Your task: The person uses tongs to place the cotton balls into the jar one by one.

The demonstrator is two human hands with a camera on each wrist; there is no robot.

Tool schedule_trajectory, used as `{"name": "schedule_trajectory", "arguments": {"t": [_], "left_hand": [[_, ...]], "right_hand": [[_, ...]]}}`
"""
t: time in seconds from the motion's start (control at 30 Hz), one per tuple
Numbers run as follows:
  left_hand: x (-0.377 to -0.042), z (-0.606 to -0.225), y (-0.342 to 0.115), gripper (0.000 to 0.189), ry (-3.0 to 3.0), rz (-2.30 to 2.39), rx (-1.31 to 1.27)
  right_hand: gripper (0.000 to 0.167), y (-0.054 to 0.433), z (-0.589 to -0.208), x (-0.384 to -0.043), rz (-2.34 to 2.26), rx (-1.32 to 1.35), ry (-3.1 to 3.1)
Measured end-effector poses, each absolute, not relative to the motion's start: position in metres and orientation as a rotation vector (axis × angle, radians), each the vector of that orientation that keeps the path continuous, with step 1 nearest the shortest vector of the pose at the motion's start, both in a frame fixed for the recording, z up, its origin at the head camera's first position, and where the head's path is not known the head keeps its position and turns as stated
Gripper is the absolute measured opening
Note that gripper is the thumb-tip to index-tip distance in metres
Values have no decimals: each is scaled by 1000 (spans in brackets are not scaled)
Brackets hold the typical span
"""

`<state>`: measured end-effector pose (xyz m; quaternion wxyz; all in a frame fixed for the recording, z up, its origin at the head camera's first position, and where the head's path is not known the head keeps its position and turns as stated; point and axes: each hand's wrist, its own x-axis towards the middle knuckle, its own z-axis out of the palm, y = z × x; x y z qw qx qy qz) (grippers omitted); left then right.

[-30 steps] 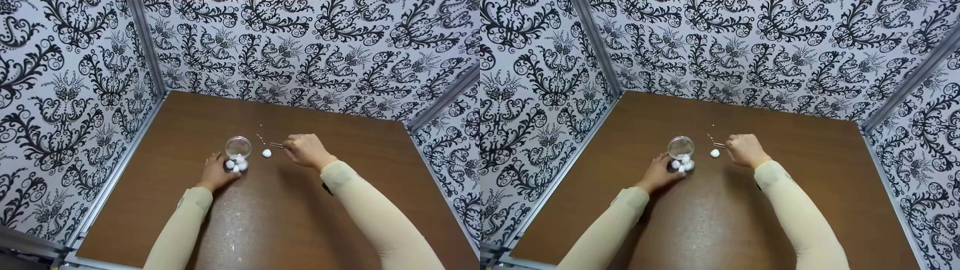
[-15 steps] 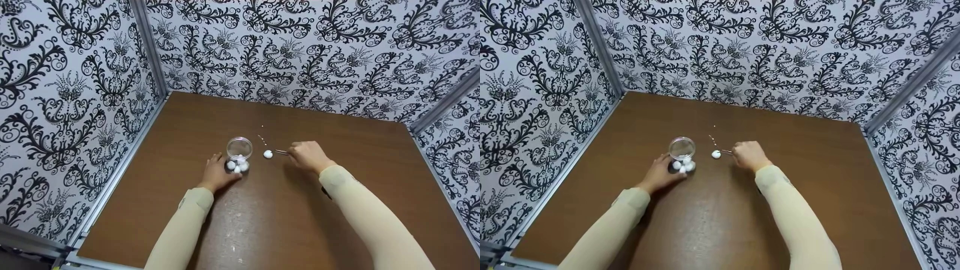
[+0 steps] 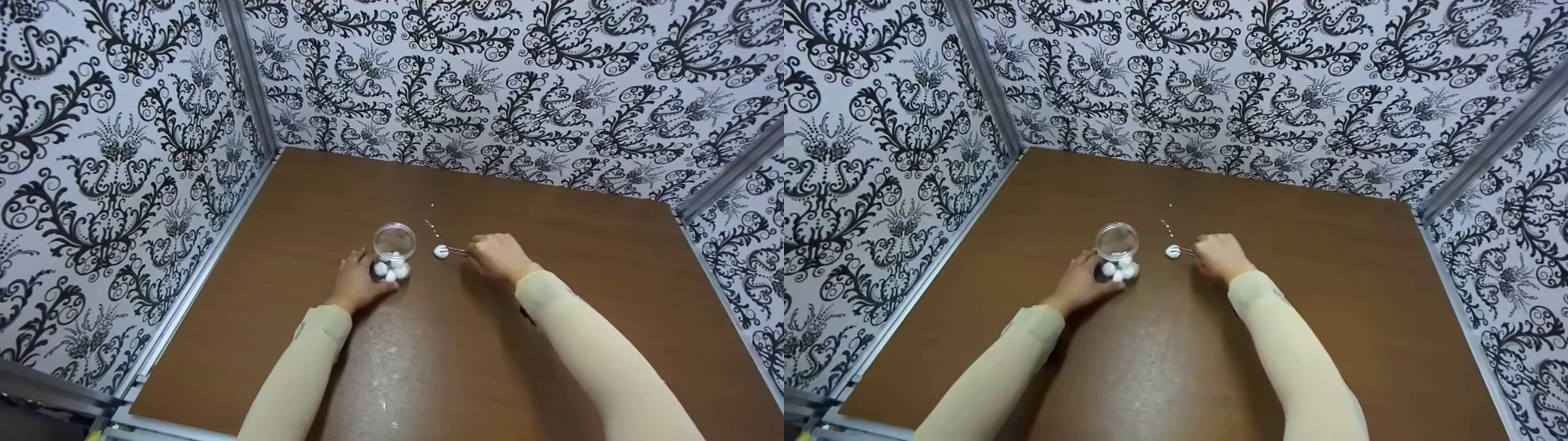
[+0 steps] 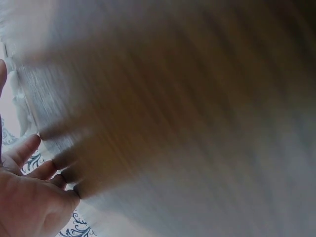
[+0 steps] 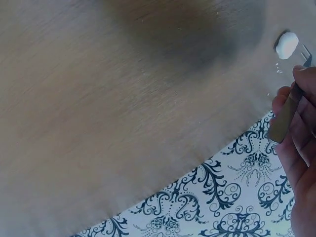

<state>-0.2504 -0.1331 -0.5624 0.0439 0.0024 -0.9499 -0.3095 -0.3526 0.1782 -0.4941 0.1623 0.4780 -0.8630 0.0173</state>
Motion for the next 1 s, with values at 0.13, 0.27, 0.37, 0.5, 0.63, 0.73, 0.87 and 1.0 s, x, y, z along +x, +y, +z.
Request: {"name": "schedule_trajectory", "arguments": {"t": [0.13, 0.27, 0.37, 0.5, 0.63, 0.73, 0.87, 1.0], "left_hand": [[-251, -564, -133, 89, -2897, -952, 10], [-251, -564, -133, 89, -2897, -967, 18], [-250, -563, -133, 92, -2901, -979, 27], [-249, -560, -133, 89, -2904, -957, 3], [-248, -558, -133, 85, -2901, -929, -25], [-247, -557, -133, 84, -2895, -927, -26], [-247, -558, -133, 81, -2880, -936, -27], [-247, -558, -133, 82, -2880, -941, -25]], "right_hand": [[10, 177, -495, -353, 48, 1363, -2482], [9, 176, -497, -353, 32, 1361, -2508], [9, 175, -499, -354, 24, 1364, -2508], [9, 175, -500, -353, 21, 1373, -2526], [10, 175, -500, -353, 11, 1364, -2546], [13, 174, -500, -353, 6, 1347, -2540], [14, 173, -500, -352, -5, 1316, -2521], [13, 172, -500, -352, -32, 1293, -2492]]}}
